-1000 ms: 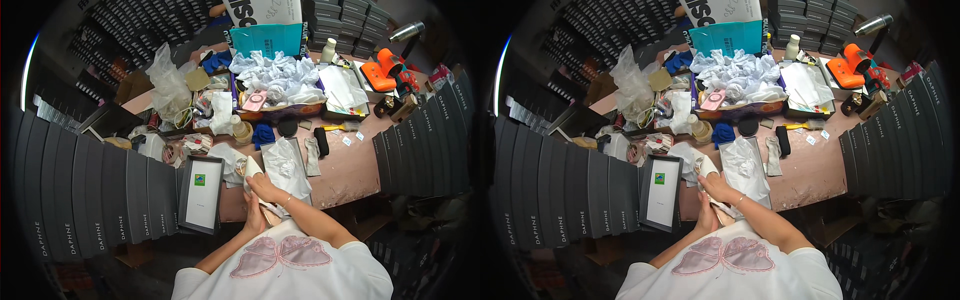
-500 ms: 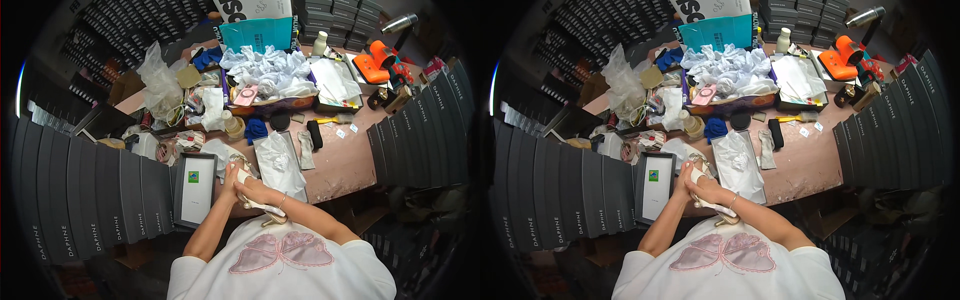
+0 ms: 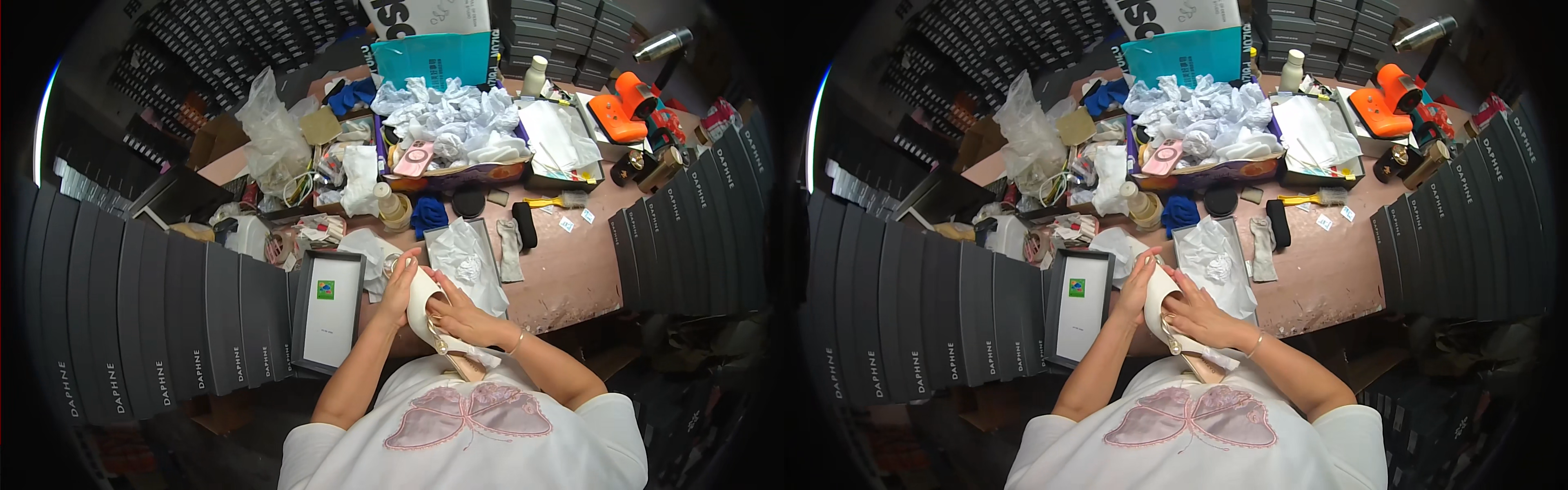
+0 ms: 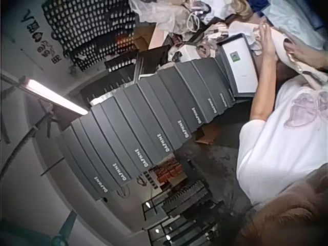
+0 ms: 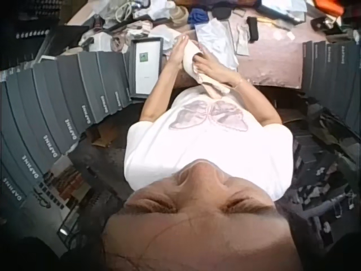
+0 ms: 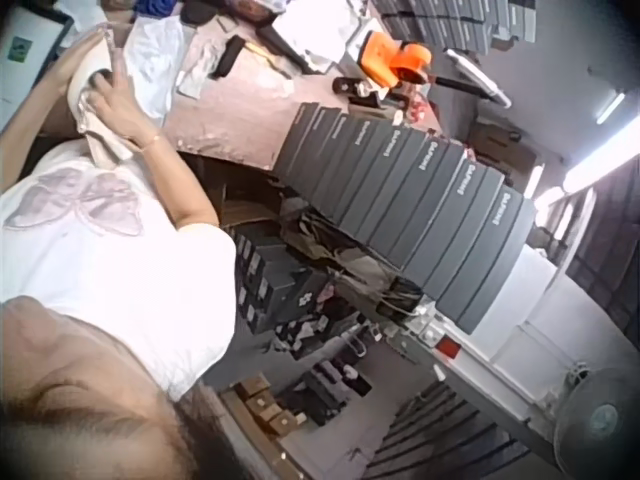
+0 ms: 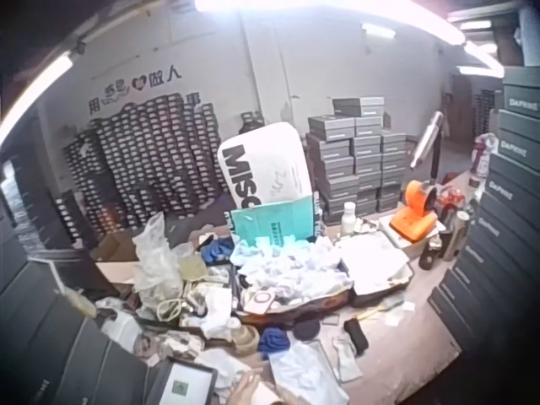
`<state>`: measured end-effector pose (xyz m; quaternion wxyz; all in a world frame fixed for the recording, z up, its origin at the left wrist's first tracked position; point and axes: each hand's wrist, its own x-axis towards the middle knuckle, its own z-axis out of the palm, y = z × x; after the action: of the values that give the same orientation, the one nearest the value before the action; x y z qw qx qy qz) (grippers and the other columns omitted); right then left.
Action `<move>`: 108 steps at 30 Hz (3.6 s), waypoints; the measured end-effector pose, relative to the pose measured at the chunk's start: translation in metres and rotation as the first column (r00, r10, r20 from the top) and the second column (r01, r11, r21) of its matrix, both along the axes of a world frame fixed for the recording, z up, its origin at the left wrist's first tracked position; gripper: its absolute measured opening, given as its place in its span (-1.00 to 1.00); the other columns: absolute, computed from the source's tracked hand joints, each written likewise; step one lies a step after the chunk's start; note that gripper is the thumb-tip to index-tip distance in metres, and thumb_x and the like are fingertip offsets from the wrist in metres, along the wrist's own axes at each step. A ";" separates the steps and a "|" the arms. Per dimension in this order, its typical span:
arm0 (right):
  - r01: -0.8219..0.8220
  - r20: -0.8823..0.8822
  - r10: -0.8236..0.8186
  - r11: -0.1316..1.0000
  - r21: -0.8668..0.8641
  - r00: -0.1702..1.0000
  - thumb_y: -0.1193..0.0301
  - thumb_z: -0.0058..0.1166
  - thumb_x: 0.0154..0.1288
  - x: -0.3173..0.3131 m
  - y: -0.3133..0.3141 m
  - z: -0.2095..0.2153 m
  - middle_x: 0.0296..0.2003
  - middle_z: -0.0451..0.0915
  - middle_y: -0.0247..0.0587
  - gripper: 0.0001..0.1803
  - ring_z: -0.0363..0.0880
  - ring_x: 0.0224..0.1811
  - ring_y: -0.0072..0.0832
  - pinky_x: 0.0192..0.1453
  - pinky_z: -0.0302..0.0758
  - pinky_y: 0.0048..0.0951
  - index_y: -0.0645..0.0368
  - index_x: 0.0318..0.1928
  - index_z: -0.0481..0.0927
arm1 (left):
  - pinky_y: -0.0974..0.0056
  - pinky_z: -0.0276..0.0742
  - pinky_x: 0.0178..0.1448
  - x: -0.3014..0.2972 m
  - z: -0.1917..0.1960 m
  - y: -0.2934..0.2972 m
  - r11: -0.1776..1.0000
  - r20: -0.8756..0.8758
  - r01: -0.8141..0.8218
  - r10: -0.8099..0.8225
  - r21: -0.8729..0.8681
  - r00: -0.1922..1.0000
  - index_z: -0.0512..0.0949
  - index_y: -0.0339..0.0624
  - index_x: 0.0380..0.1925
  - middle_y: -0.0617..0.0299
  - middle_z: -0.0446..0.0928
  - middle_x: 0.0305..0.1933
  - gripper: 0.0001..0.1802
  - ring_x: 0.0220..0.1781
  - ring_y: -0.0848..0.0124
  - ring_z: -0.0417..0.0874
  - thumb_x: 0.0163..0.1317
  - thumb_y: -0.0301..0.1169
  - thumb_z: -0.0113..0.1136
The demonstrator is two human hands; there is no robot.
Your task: Packing white high-heeled shoes into individual boxes with wrapping paper.
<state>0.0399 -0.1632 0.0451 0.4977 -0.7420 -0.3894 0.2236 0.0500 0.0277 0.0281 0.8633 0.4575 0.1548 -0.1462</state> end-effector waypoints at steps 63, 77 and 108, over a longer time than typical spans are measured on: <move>0.245 0.516 -0.076 0.932 -0.268 0.853 0.44 0.30 -0.02 0.006 0.023 0.026 -0.25 0.55 -0.23 -0.61 0.52 -0.21 -0.31 -0.11 0.44 -0.36 0.15 -0.10 0.57 | 0.04 0.60 0.09 -0.100 0.008 -0.018 0.996 -0.060 -0.069 0.065 -0.064 0.996 -0.13 0.06 0.40 0.06 0.31 0.20 -0.20 0.12 0.26 0.53 0.20 -0.63 -0.10; 0.577 0.075 -0.572 0.809 -0.112 0.817 0.39 0.43 -0.07 0.027 -0.018 -0.042 -0.05 0.53 -0.01 -0.20 0.55 -0.10 -0.29 -0.04 0.48 -0.38 0.22 0.23 0.36 | 0.12 0.61 0.06 -0.081 -0.011 -0.064 0.984 -0.160 0.077 -0.103 -0.159 0.982 -0.15 0.12 0.40 0.09 0.30 0.23 -0.32 0.01 0.21 0.58 0.35 -0.50 -0.18; 0.183 -0.253 -0.162 0.981 0.060 0.954 0.37 0.27 0.18 -0.031 0.004 0.010 -0.28 0.61 -0.11 -0.65 0.62 -0.31 -0.39 -0.18 0.56 -0.43 0.28 -0.08 0.54 | 0.23 0.47 -0.26 -0.073 -0.015 0.004 0.725 -0.392 -0.246 -0.036 -0.643 0.919 0.50 -0.26 -0.28 0.07 0.49 -0.42 -0.61 -0.47 0.32 0.49 0.22 -0.14 -0.10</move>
<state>0.0087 -0.1593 0.0554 0.5901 -0.7184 -0.2672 0.2536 -0.0232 0.0316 0.0131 0.9305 0.0625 0.2800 -0.2280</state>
